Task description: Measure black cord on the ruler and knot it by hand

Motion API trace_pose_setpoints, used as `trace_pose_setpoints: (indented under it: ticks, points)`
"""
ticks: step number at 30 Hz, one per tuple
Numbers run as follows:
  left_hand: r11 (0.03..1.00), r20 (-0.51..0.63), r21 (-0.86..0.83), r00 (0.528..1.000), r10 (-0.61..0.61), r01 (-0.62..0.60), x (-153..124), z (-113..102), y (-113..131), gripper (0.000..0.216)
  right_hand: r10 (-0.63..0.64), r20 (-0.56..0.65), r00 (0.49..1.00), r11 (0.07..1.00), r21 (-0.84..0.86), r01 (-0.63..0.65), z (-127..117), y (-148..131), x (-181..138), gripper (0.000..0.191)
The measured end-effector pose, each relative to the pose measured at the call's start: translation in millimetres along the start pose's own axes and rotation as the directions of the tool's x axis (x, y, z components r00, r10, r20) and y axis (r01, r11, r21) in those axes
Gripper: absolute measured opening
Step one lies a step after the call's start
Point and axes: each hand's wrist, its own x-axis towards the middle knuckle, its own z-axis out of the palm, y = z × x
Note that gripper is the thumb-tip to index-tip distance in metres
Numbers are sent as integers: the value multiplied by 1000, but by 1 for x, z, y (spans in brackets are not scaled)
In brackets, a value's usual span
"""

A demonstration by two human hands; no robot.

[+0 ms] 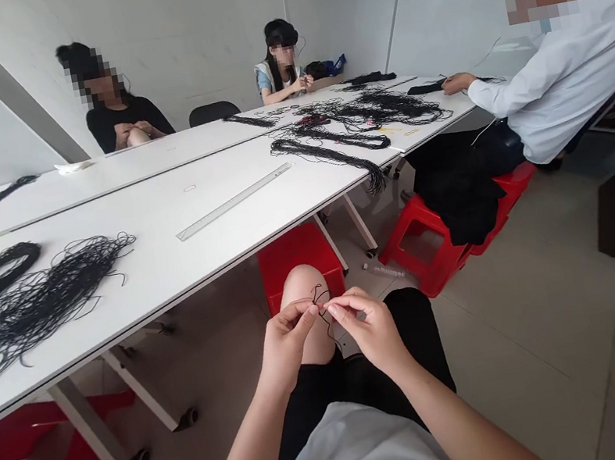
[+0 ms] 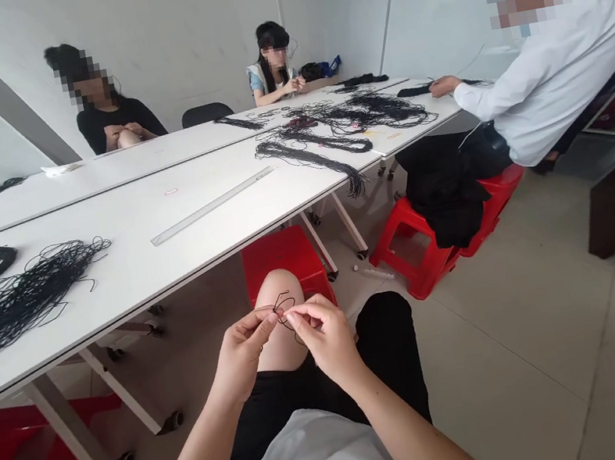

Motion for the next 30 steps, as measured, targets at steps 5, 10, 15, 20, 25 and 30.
trace_pose_setpoints:
  ticks: [5,10,15,20,25,30]
  points:
    - [998,-17,-52,1000,18,-19,-2,1,-3,18,154,108,982,974,149,-169,7,5,5,21]
    - [997,0,-82,1000,12,-12,-4,4,0,17,295,250,922,830,411,-377,16,12,6,19]
    - [985,-48,-158,996,-72,64,1,-6,-1,20,321,247,914,726,557,-405,10,9,7,12]
    - [922,-112,-385,989,-95,45,13,-31,4,18,104,417,903,919,307,-247,-15,-3,-7,13]
    - [940,-85,-341,996,-18,-12,8,-37,15,14,142,536,832,990,-87,-112,-21,13,-13,16]
    - [993,91,-116,995,45,-35,-7,-16,21,13,206,270,941,932,238,-272,-7,9,8,38]
